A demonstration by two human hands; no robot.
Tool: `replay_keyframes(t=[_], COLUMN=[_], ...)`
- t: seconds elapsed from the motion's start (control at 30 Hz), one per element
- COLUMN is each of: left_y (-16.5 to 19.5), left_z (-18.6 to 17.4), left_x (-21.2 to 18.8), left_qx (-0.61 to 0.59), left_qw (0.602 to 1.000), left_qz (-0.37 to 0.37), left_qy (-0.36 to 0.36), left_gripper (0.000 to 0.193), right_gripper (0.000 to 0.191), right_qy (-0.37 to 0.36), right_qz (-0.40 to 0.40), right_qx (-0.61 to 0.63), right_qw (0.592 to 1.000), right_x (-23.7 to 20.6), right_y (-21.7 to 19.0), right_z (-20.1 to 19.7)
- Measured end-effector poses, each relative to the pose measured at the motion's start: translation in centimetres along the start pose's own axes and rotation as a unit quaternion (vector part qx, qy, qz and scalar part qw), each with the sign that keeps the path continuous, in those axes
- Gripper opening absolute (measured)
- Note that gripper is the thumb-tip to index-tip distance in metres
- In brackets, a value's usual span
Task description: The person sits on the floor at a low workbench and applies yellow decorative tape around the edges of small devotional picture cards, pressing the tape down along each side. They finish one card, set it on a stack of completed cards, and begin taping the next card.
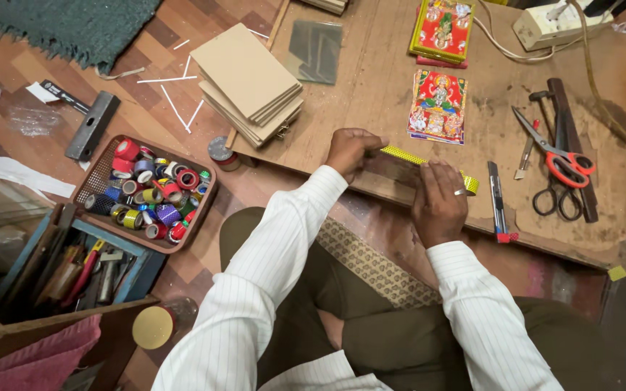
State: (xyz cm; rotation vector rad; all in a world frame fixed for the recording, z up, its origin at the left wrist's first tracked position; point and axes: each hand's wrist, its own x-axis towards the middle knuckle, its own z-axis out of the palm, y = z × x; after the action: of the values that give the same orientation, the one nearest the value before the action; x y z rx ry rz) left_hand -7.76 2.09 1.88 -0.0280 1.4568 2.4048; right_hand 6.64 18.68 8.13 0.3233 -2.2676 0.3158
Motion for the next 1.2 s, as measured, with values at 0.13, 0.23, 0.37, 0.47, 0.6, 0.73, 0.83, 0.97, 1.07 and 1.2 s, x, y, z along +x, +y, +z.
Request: replay_keyframes(t=[0.13,0.23,0.37,0.47,0.6,0.73,0.83,0.97,1.07,1.2], left_y=[0.3,0.1,0.2,1.2,2.0,1.7,2.6,4.0,5.6,5.6], left_z=[0.3,0.5,1.1,1.7,3.7,5.7,5.7,4.2,0.6,-1.0], left_x=[-0.2,-0.2,0.4,0.5,-2.0,-5.2,-4.9,-3.8,-3.8,-3.7], left_qx=[-0.007,0.002,0.004,0.015,0.386,0.541,0.574,0.632,0.608,0.562], left_qw=[0.999,0.997,0.994,0.990,0.869,0.709,0.703,0.691,0.704,0.769], left_qz=[-0.035,-0.048,-0.062,-0.088,0.245,0.451,0.409,0.323,0.357,0.296], left_qy=[0.024,0.052,0.085,0.110,0.189,-0.034,-0.099,-0.134,-0.089,-0.072], left_gripper=[0.011,0.010,0.008,0.008,0.013,0.009,0.007,0.019,0.018,0.016], right_gripper=[0.026,0.033,0.038,0.039,0.037,0.043,0.031,0.035,0.034,0.027], right_qy=[0.008,-0.017,-0.062,-0.115,-0.174,-0.191,-0.214,-0.212,-0.229,-0.268], right_qz=[-0.006,0.005,0.037,0.056,0.056,0.046,0.079,0.062,0.056,0.054], right_qx=[-0.005,-0.021,-0.004,0.035,0.051,0.082,0.079,0.079,0.076,0.064], right_qw=[1.000,1.000,0.997,0.991,0.982,0.977,0.970,0.972,0.969,0.960], right_x=[0.3,0.4,0.9,1.7,2.0,2.0,1.8,1.9,2.4,2.9], right_y=[-0.3,0.0,1.7,3.4,4.8,5.6,5.7,5.9,6.0,6.5], right_z=[-0.1,0.1,0.6,0.8,0.8,1.0,1.3,1.0,0.8,-0.1])
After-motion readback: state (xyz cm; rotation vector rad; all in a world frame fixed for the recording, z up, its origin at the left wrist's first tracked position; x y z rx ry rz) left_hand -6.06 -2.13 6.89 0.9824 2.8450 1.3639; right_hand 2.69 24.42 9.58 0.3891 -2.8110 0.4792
